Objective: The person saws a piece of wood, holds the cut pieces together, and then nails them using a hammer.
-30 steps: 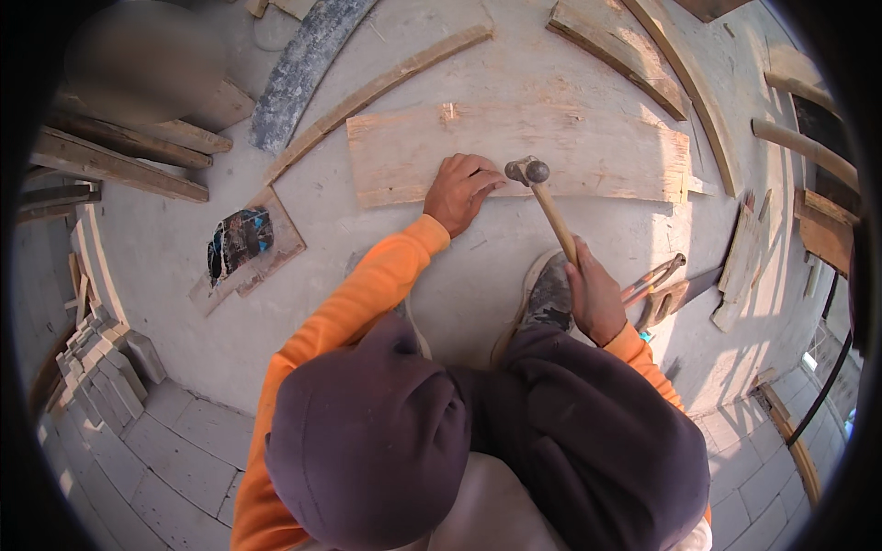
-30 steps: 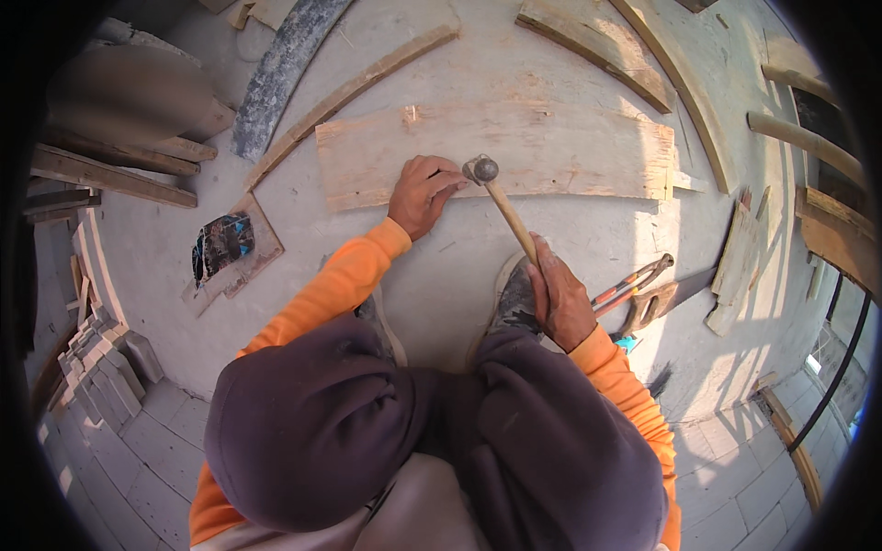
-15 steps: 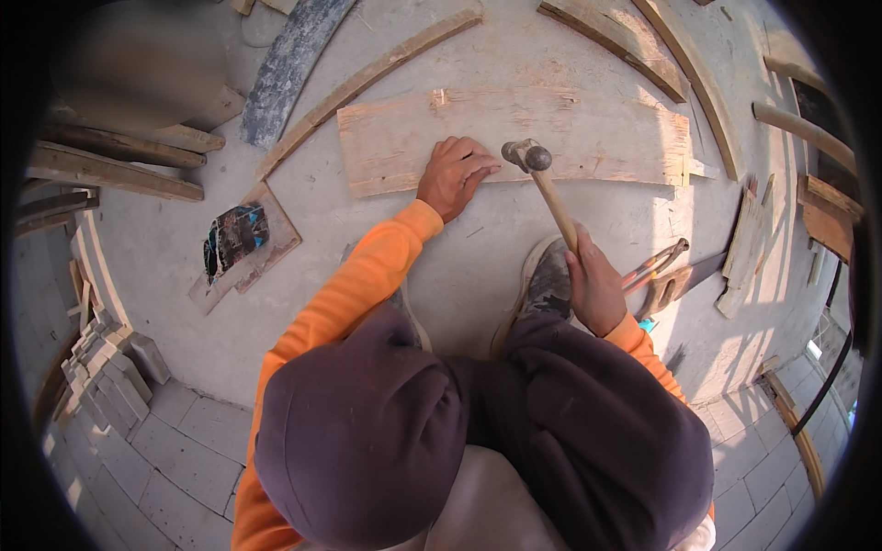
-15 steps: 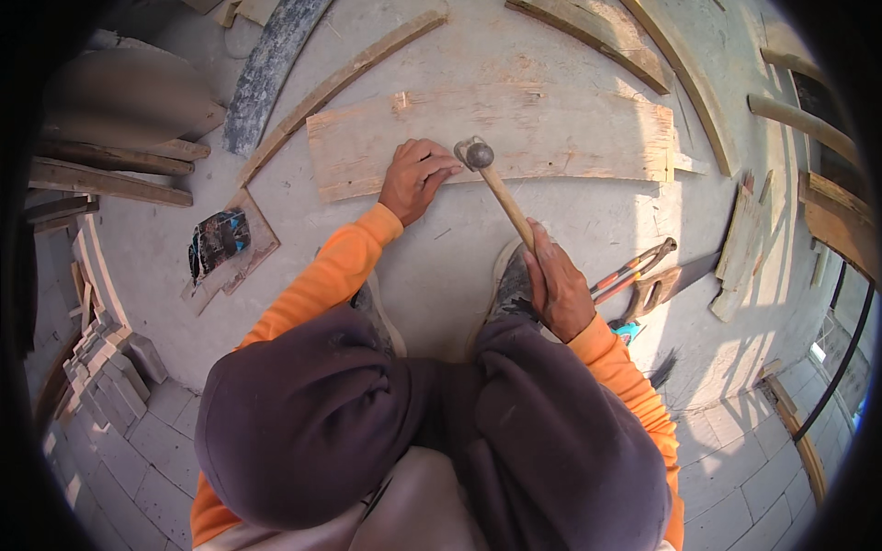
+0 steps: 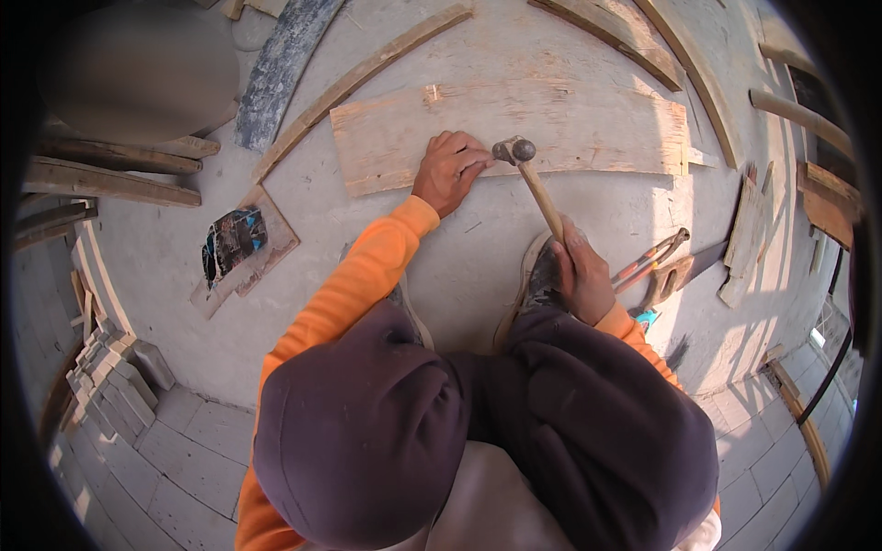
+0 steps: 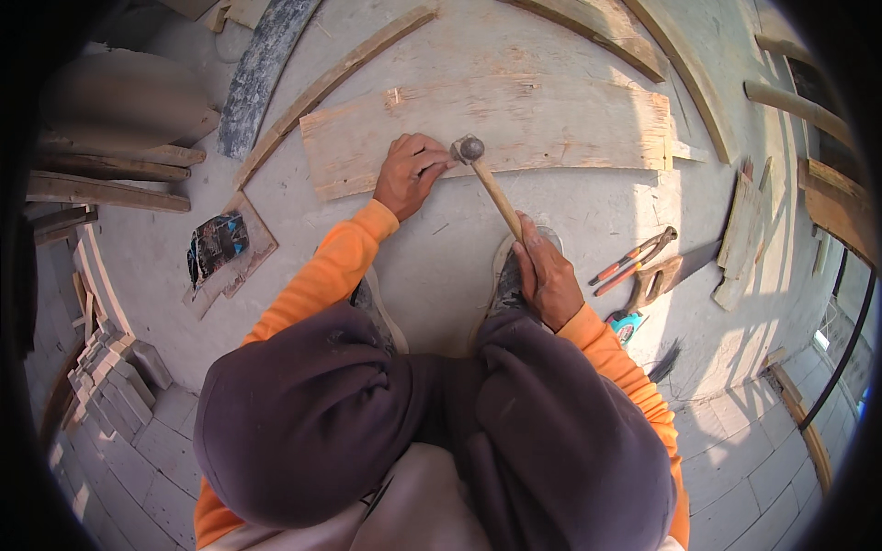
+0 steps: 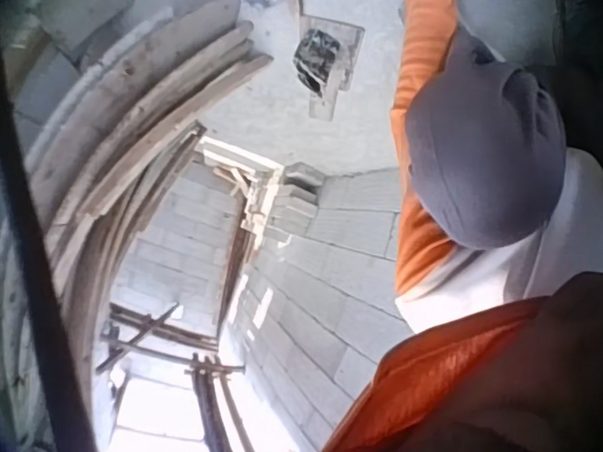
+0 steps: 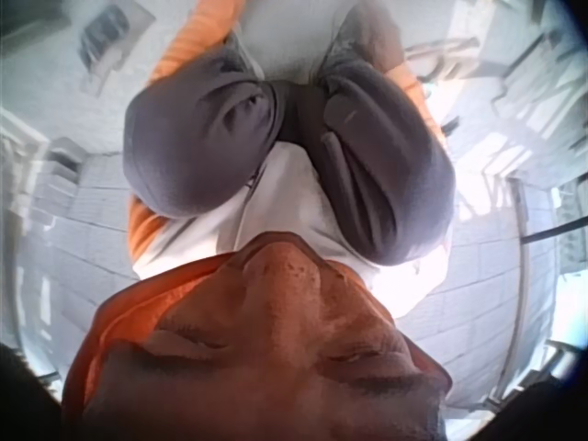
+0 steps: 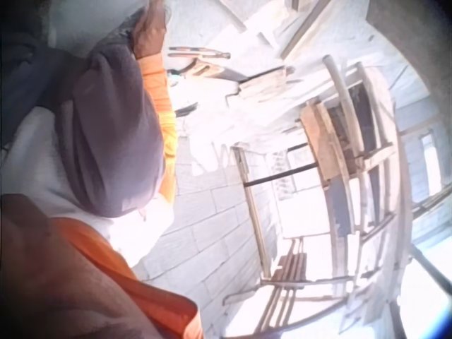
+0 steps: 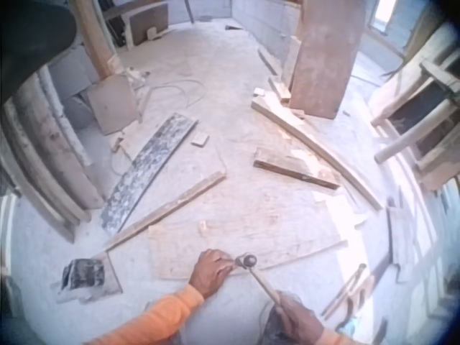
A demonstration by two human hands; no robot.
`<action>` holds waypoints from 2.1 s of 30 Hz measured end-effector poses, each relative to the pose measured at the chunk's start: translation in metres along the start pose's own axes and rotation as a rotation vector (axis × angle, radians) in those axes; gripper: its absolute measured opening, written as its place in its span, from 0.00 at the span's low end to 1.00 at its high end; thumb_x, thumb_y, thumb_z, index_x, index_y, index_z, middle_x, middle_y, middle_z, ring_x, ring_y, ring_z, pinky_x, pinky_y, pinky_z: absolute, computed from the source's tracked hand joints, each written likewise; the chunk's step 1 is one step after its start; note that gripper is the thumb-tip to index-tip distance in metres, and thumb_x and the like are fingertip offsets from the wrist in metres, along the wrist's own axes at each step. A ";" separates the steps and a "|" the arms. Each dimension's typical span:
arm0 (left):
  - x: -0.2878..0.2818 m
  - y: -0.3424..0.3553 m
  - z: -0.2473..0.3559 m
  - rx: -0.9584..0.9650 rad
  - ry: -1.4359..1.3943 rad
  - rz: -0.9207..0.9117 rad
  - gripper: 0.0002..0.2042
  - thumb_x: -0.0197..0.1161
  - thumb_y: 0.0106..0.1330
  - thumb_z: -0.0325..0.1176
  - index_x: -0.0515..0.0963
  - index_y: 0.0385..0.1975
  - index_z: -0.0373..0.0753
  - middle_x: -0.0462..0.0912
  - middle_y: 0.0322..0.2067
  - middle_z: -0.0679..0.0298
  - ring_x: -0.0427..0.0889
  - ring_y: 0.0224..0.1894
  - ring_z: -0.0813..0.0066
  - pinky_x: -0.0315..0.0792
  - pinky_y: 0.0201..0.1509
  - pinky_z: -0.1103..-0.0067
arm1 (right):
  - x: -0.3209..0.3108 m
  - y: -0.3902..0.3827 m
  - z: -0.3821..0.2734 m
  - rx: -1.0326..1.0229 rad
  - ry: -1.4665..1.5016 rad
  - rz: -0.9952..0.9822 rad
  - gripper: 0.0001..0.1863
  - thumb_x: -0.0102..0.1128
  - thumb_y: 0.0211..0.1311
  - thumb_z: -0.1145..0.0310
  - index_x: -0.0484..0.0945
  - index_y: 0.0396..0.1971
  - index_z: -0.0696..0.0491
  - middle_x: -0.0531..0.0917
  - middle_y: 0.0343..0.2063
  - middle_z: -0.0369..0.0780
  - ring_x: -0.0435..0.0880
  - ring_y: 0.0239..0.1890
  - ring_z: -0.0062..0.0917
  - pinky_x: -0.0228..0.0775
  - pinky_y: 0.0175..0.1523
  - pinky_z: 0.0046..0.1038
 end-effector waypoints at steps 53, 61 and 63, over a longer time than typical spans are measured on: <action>0.006 -0.003 0.008 0.272 0.331 -0.298 0.23 0.71 0.63 0.33 0.77 0.59 0.43 0.75 0.61 0.61 0.72 0.66 0.59 0.69 0.69 0.65 | -0.050 -0.068 0.062 0.682 0.130 0.432 0.23 0.52 0.78 0.67 0.68 0.67 0.60 0.75 0.20 0.37 0.74 0.21 0.16 0.68 0.27 0.23; 0.002 0.007 -0.003 0.188 0.239 -0.377 0.20 0.72 0.62 0.37 0.81 0.55 0.48 0.75 0.61 0.63 0.70 0.67 0.61 0.67 0.69 0.66 | -0.052 -0.088 0.075 0.816 0.333 0.552 0.23 0.50 0.77 0.66 0.68 0.68 0.55 0.72 0.24 0.31 0.67 0.20 0.10 0.59 0.23 0.15; 0.002 0.014 -0.003 0.190 0.281 -0.459 0.21 0.73 0.61 0.38 0.80 0.54 0.48 0.74 0.62 0.63 0.70 0.68 0.62 0.66 0.69 0.67 | -0.056 -0.087 0.072 0.816 0.295 0.522 0.23 0.50 0.77 0.65 0.68 0.68 0.56 0.72 0.24 0.31 0.67 0.20 0.11 0.60 0.24 0.15</action>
Point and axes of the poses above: each hand's wrist, its own y-axis towards the middle knuckle, its own x-axis out of the palm, z = x × y, the point moved 8 cm from there along y, towards the middle knuckle
